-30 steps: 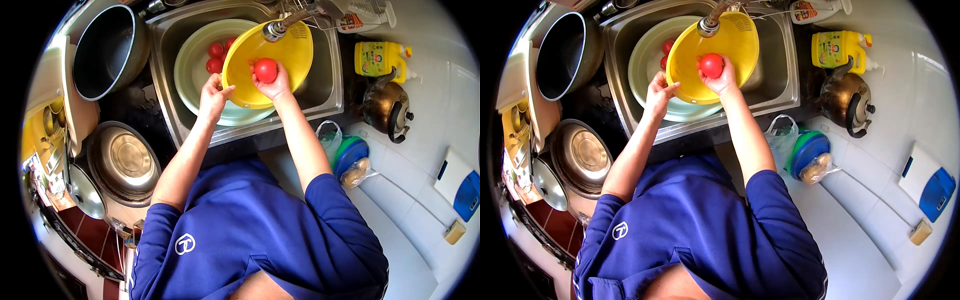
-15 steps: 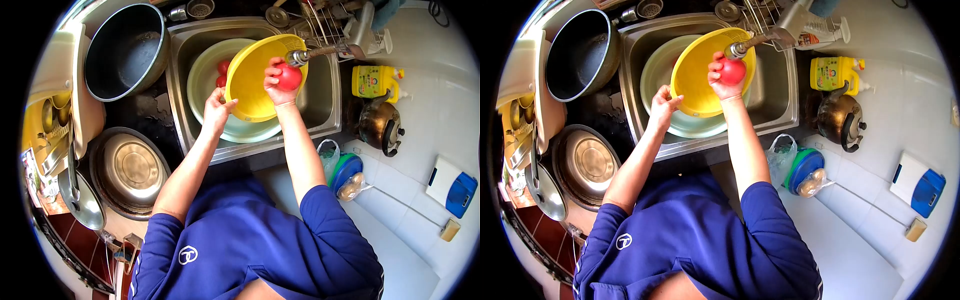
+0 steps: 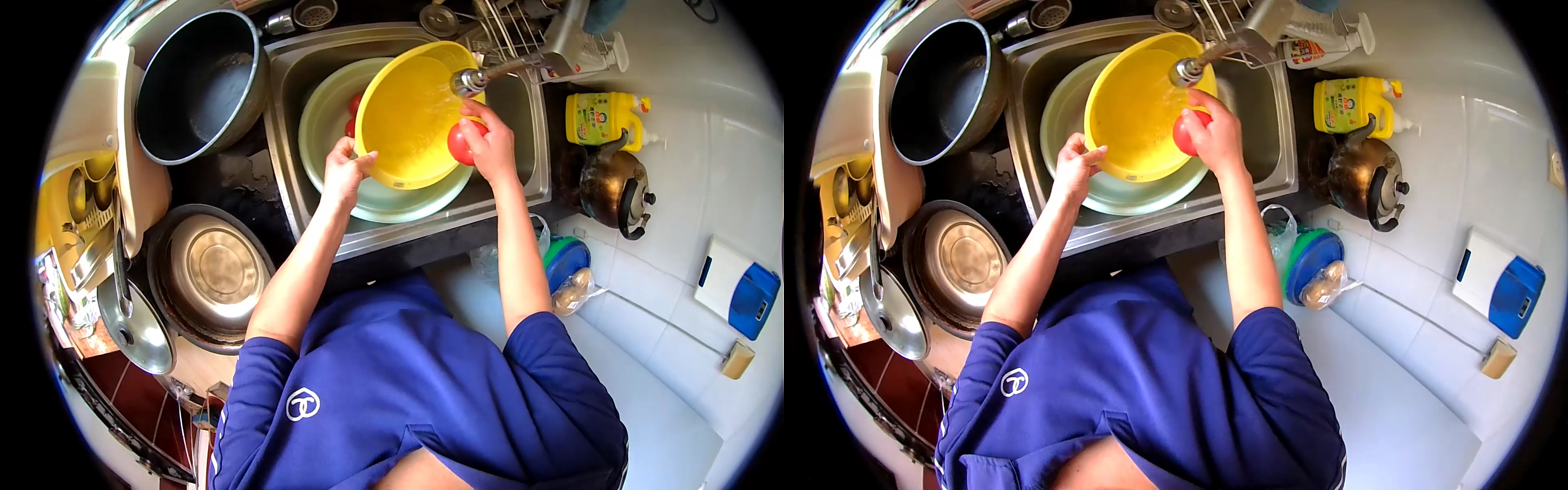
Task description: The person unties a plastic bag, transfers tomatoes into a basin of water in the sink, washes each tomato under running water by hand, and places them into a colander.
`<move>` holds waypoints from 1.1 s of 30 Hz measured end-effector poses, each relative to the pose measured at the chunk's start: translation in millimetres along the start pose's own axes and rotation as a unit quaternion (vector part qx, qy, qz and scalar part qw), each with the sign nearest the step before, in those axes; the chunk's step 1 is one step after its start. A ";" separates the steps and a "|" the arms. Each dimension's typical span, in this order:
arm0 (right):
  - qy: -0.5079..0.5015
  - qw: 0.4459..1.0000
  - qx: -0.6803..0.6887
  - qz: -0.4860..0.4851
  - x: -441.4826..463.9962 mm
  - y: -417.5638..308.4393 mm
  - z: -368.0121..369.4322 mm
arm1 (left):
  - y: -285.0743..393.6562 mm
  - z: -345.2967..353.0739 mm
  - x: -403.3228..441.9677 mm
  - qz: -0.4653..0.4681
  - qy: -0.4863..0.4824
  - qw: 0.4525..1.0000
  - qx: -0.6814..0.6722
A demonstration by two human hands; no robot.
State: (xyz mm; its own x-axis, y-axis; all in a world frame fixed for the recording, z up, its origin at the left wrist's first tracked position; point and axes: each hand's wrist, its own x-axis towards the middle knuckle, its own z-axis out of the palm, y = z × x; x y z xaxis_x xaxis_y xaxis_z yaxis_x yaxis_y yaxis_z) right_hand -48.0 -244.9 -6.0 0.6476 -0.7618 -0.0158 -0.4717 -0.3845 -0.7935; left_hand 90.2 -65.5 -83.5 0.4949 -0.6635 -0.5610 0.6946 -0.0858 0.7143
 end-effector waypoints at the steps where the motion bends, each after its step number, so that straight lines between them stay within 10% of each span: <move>1: 0.026 0.999 0.041 0.009 -3.2 20.6 -2.9 | -5.5 5.1 -1.0 -0.003 0.006 1.000 0.005; 19: 0.229 0.786 0.514 0.256 -71.4 153.5 -136.8 | -46.3 170.8 -44.0 0.042 -0.051 0.981 0.180; 25: 0.227 0.772 0.538 0.251 -74.0 183.0 -134.3 | -29.7 197.9 -8.6 0.424 -0.122 0.763 0.472; 33: 0.170 0.786 0.523 0.282 -75.0 179.7 -136.0 | -23.5 219.1 -10.2 0.515 -0.141 0.673 0.512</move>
State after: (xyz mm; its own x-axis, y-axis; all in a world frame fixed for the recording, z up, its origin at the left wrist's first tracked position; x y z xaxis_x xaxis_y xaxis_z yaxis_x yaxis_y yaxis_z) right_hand -262.7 -327.7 -64.6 0.2310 -0.8212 -0.5217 0.2389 0.5677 -0.7878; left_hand -45.6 -219.6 -3.0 0.2193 -0.8652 0.4509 -0.7357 0.1569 0.6589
